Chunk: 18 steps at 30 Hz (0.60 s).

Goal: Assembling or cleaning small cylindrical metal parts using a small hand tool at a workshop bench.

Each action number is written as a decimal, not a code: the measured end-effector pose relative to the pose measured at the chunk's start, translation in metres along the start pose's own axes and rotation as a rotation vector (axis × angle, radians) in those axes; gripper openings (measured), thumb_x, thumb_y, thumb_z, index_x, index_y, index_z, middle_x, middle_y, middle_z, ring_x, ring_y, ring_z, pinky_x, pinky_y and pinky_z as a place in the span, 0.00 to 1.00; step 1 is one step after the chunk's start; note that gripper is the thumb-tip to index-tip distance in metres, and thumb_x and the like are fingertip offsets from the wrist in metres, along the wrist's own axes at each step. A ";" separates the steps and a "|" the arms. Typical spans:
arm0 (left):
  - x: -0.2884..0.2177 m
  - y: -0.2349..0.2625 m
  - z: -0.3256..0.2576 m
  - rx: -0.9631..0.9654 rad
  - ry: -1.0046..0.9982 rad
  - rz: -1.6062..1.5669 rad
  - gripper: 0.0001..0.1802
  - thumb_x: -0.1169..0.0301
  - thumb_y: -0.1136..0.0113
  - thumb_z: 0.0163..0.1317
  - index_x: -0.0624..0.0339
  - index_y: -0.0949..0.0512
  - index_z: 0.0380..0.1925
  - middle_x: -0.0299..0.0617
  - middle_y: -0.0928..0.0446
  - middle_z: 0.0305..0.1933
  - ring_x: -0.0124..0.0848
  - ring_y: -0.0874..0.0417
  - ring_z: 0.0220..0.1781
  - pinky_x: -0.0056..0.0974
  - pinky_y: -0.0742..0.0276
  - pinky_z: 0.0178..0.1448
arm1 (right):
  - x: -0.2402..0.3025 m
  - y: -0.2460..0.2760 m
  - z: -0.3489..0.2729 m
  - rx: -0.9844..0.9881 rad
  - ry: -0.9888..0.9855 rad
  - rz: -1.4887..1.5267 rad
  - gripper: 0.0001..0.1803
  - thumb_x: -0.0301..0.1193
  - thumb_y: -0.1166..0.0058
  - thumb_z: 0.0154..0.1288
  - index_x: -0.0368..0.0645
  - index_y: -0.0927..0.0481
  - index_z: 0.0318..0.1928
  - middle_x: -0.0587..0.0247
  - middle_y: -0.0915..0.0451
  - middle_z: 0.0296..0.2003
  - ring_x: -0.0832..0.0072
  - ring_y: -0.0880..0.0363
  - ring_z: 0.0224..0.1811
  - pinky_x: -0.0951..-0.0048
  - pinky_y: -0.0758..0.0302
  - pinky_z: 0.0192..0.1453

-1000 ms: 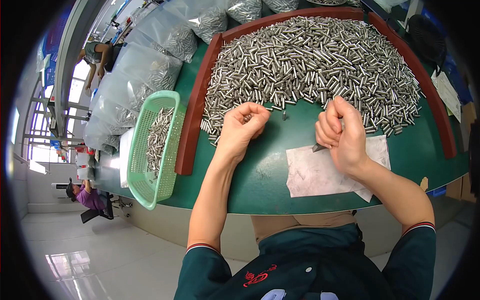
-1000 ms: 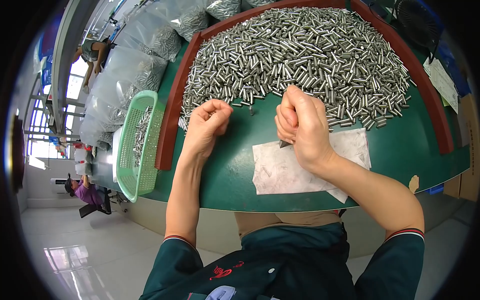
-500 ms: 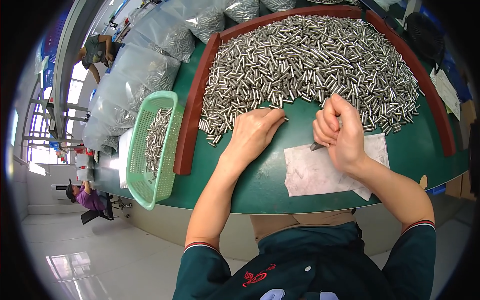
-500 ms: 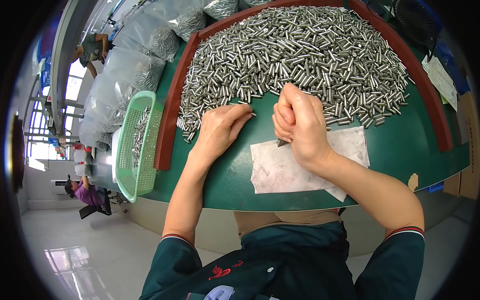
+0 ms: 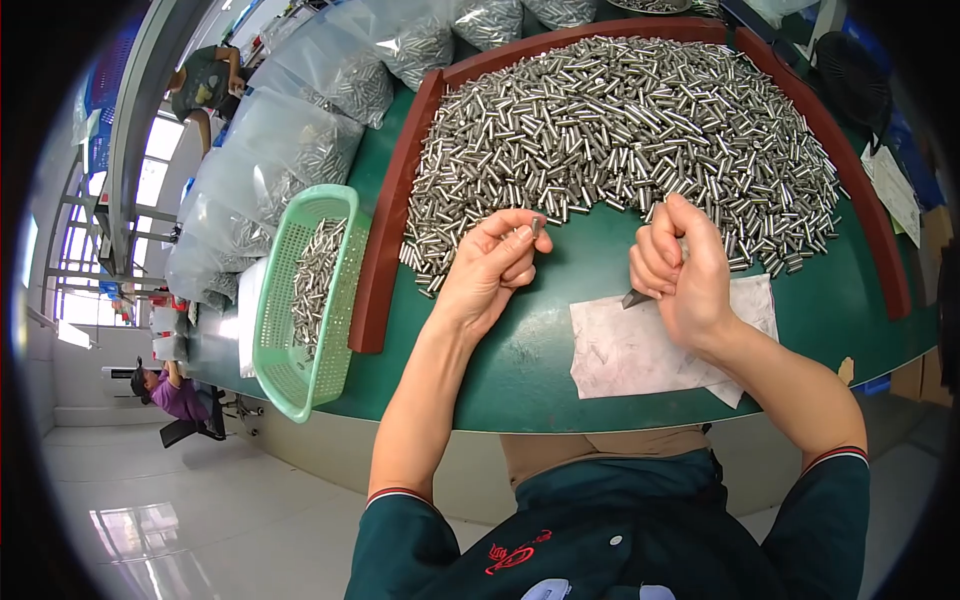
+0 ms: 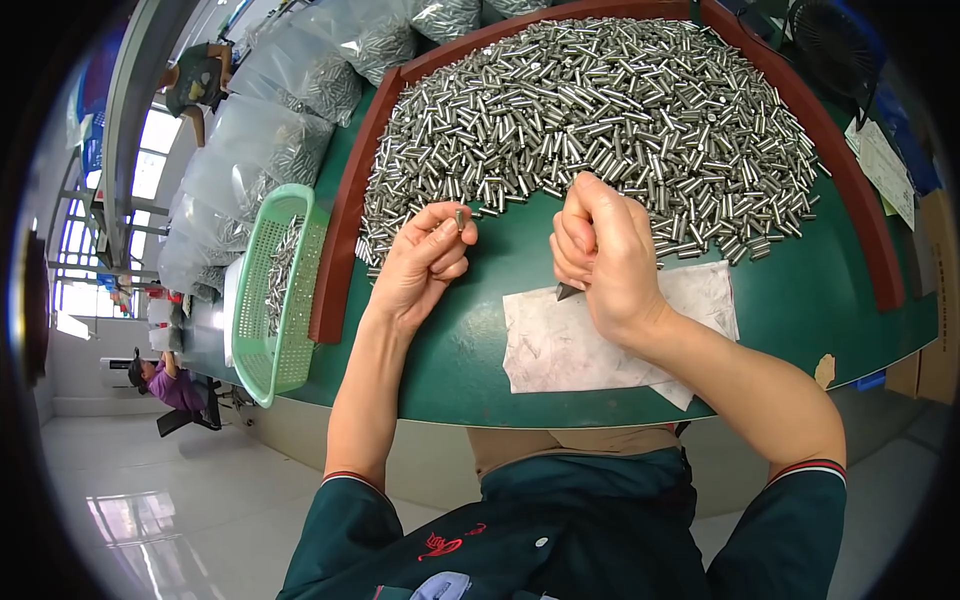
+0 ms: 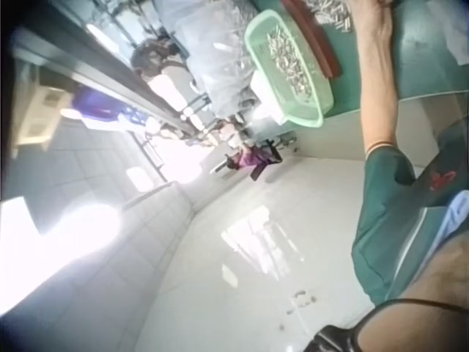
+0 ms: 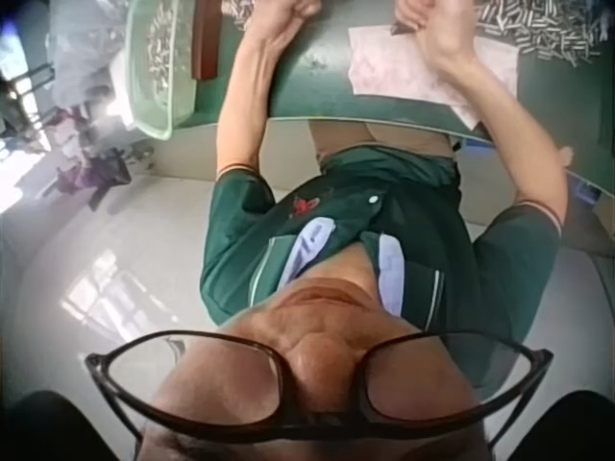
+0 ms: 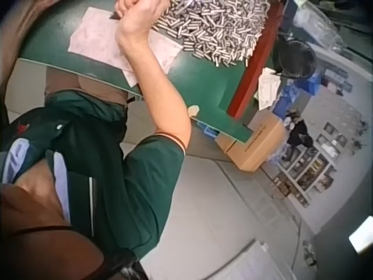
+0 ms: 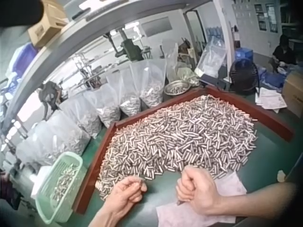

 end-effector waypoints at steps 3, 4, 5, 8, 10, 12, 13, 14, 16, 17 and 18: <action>0.001 -0.002 -0.001 0.003 0.018 0.049 0.07 0.74 0.51 0.60 0.63 0.28 0.37 0.38 0.27 0.27 0.15 0.45 0.15 0.22 0.49 0.19 | -0.001 0.000 0.001 -0.004 -0.005 0.000 0.21 0.37 0.69 0.64 0.47 0.47 0.14 0.73 0.50 0.07 0.85 0.57 0.09 0.80 0.57 0.13; 0.002 -0.002 0.000 0.012 0.023 0.072 0.07 0.73 0.52 0.61 0.63 0.28 0.38 0.38 0.27 0.28 0.15 0.46 0.15 0.22 0.50 0.20 | -0.001 0.001 0.001 -0.008 -0.010 0.006 0.21 0.37 0.69 0.65 0.47 0.47 0.14 0.73 0.50 0.07 0.85 0.57 0.09 0.80 0.57 0.13; 0.003 -0.002 0.000 0.020 0.029 0.095 0.08 0.72 0.53 0.62 0.62 0.28 0.38 0.38 0.27 0.28 0.15 0.47 0.15 0.22 0.50 0.20 | -0.001 0.001 0.001 -0.008 -0.009 0.004 0.21 0.37 0.69 0.65 0.47 0.47 0.14 0.73 0.50 0.07 0.85 0.57 0.09 0.80 0.57 0.13; 0.003 -0.003 -0.001 0.025 0.042 0.087 0.08 0.72 0.53 0.62 0.63 0.27 0.38 0.37 0.27 0.28 0.15 0.47 0.15 0.22 0.50 0.20 | -0.001 0.001 0.001 -0.014 -0.007 0.011 0.21 0.38 0.70 0.65 0.47 0.47 0.14 0.73 0.50 0.07 0.85 0.57 0.09 0.80 0.57 0.13; 0.003 -0.003 -0.001 0.022 0.042 0.091 0.08 0.71 0.52 0.62 0.63 0.27 0.38 0.37 0.27 0.28 0.15 0.47 0.15 0.22 0.50 0.20 | -0.001 0.000 0.000 -0.008 -0.004 0.001 0.22 0.38 0.70 0.65 0.47 0.47 0.14 0.73 0.50 0.07 0.85 0.57 0.09 0.80 0.57 0.13; 0.003 -0.003 -0.002 0.018 0.043 0.097 0.09 0.71 0.52 0.61 0.63 0.28 0.38 0.37 0.27 0.28 0.15 0.46 0.15 0.22 0.50 0.20 | -0.001 -0.001 0.000 -0.006 -0.004 0.006 0.21 0.37 0.70 0.65 0.47 0.47 0.14 0.73 0.50 0.07 0.85 0.57 0.08 0.80 0.56 0.13; 0.004 -0.005 -0.004 0.014 0.062 0.108 0.08 0.71 0.52 0.61 0.63 0.28 0.37 0.37 0.27 0.26 0.15 0.46 0.15 0.22 0.50 0.20 | -0.001 0.000 -0.001 -0.009 -0.003 0.008 0.21 0.37 0.70 0.65 0.47 0.47 0.14 0.73 0.50 0.07 0.85 0.57 0.08 0.80 0.56 0.13; 0.005 -0.007 -0.005 0.009 0.083 0.119 0.08 0.71 0.51 0.61 0.64 0.28 0.36 0.37 0.27 0.25 0.15 0.46 0.15 0.22 0.50 0.20 | -0.002 0.001 -0.001 -0.013 -0.004 0.008 0.21 0.37 0.70 0.65 0.47 0.47 0.14 0.73 0.50 0.07 0.85 0.57 0.08 0.80 0.56 0.13; 0.005 -0.017 -0.010 -0.005 0.049 0.385 0.07 0.70 0.50 0.60 0.63 0.28 0.33 0.37 0.28 0.22 0.15 0.42 0.16 0.21 0.48 0.20 | -0.002 0.002 -0.001 0.006 0.002 0.004 0.20 0.36 0.69 0.64 0.46 0.47 0.14 0.72 0.50 0.07 0.85 0.57 0.08 0.80 0.56 0.13; 0.003 -0.028 -0.013 0.005 -0.007 0.540 0.07 0.71 0.49 0.59 0.63 0.29 0.31 0.35 0.29 0.20 0.16 0.37 0.19 0.22 0.45 0.21 | 0.000 0.002 -0.001 -0.001 0.012 0.001 0.20 0.35 0.69 0.64 0.46 0.47 0.14 0.72 0.49 0.07 0.85 0.56 0.08 0.80 0.56 0.13; 0.004 -0.035 -0.016 0.050 -0.031 0.667 0.06 0.72 0.46 0.57 0.64 0.29 0.30 0.33 0.30 0.20 0.16 0.35 0.21 0.22 0.42 0.23 | 0.000 0.002 -0.001 -0.004 0.015 -0.001 0.20 0.35 0.69 0.64 0.46 0.47 0.14 0.72 0.50 0.07 0.85 0.56 0.08 0.80 0.56 0.13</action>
Point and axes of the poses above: each hand's wrist, its own z-axis towards the middle knuckle, its own y-axis out of the back of the hand, x = y × z, the point moved 5 cm from there along z, towards the middle knuckle
